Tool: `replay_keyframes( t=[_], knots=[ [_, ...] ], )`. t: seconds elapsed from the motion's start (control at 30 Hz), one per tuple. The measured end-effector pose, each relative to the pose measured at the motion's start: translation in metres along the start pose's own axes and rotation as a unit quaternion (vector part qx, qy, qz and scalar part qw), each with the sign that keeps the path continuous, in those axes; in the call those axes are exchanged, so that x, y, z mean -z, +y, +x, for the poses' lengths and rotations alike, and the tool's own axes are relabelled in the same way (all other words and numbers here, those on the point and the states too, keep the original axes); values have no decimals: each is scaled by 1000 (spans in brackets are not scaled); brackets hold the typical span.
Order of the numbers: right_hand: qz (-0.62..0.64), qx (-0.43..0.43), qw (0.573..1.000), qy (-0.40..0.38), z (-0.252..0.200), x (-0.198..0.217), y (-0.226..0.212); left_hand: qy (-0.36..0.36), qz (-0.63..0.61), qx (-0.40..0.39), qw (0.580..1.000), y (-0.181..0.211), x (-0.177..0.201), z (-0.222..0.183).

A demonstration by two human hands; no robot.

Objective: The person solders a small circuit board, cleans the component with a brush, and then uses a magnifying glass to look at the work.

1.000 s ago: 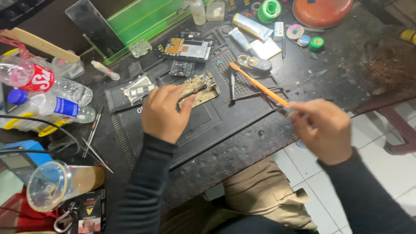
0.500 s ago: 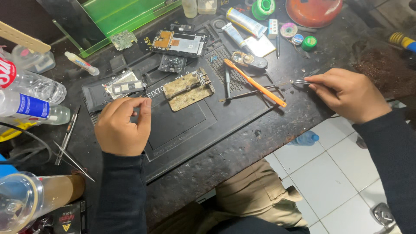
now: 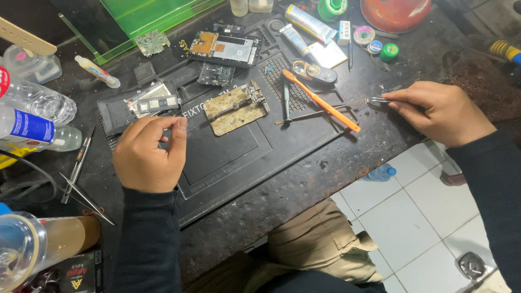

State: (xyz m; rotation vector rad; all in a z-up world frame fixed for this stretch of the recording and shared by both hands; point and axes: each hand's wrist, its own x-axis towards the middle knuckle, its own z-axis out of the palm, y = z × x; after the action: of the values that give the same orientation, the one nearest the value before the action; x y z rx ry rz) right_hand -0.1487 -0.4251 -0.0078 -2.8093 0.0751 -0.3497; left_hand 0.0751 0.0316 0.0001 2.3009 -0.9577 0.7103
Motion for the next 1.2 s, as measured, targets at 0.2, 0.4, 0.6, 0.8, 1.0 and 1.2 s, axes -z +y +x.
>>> replay_keyframes(
  t=[0.2,0.4,0.6,0.8,1.0,1.2],
  knots=[
    [11,1,1000,-19,2,5,2,-6,-7,3,1000,0,0,0],
    [34,17,999,-18,4,6,2,-14,-4,12,1000,2,-2,-1],
    [27,37,999,4,4,3,5,-29,-6,29,999,-1,-4,-5],
    [34,48,998,3,3,1,10,-28,-9,34,999,-3,-7,-7],
    [37,39,999,1,3,1,12,-29,-4,35,999,-4,-8,-8],
    [22,31,999,4,3,3,8,-30,-9,30,999,-3,-8,-7]
  ],
)
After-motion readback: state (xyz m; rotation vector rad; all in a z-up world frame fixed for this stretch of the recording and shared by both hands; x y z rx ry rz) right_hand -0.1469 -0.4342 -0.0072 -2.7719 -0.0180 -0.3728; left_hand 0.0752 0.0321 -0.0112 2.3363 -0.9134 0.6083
